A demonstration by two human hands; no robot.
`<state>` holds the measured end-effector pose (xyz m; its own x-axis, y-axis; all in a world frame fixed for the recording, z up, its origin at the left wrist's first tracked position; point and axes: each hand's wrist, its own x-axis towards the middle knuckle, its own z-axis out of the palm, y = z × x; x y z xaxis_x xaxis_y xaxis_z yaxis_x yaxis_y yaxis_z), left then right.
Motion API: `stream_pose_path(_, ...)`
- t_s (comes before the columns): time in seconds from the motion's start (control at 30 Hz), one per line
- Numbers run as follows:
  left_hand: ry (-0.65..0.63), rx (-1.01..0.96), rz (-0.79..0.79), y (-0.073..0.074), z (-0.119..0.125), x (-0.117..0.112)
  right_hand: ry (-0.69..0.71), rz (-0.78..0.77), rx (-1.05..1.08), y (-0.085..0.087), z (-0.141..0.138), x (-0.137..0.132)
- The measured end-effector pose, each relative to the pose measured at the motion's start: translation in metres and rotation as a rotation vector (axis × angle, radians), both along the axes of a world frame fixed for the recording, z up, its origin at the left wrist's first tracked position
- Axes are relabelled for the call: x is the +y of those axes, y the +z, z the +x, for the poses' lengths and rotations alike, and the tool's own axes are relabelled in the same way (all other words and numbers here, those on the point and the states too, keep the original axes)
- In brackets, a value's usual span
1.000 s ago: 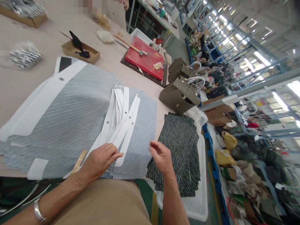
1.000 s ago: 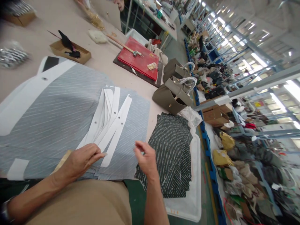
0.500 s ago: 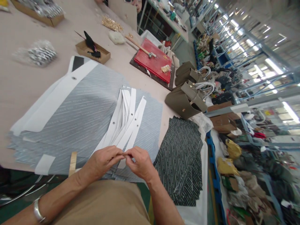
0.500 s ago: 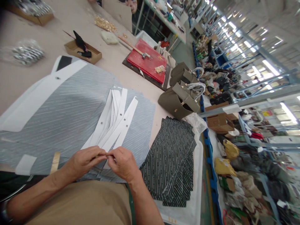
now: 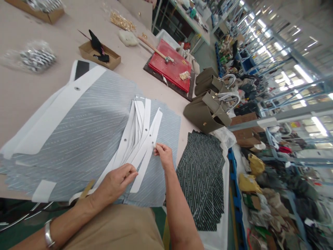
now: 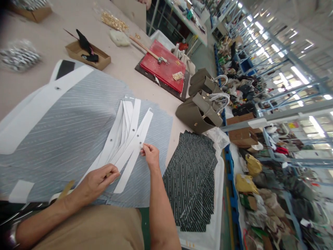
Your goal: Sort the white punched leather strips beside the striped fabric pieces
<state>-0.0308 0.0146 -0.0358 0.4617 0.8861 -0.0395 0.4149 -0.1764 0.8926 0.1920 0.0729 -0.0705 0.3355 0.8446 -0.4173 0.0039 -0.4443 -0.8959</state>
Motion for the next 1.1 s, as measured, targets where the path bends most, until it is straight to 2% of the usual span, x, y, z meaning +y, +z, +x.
stream_pose_path(0.17, -0.029, 0.089, -0.063, -0.018, -0.002, 0.001, 0.098, -0.017, -0.091, -0.011, 0.003, 0.021)
stream_pose_path(0.3, -0.044, 0.081, -0.084, -0.022, -0.003, 0.0, 0.195, -0.076, -0.197, -0.014, 0.002, 0.028)
stream_pose_path(0.43, -0.04, 0.084, -0.119, -0.021, -0.003, 0.002, 0.206, -0.234, -0.306, -0.012, 0.009, 0.03)
stream_pose_path(0.5, -0.027, 0.098, -0.151, -0.018, -0.003, 0.003, 0.186, -0.249, -0.354, -0.009, 0.011, 0.025)
stream_pose_path(0.57, -0.02, 0.107, -0.187, -0.015, -0.003, 0.005, 0.195, -0.182, -0.413, -0.003, 0.008, 0.015)
stream_pose_path(0.7, -0.024, 0.085, -0.2, -0.013, -0.003, 0.004, 0.362, -0.023, -0.61, 0.008, -0.007, -0.01)
stream_pose_path(0.83, -0.012, 0.069, -0.153, -0.017, -0.003, 0.0, 0.438, -0.06, -0.66, 0.011, -0.018, -0.015)
stream_pose_path(0.97, 0.009, 0.064, -0.121, -0.02, -0.003, -0.004, 0.389, -0.014, -0.681, 0.008, -0.014, -0.013)
stream_pose_path(1.1, 0.018, 0.055, -0.108, -0.019, -0.003, -0.008, 0.223, 0.061, -0.715, 0.014, 0.018, -0.03)
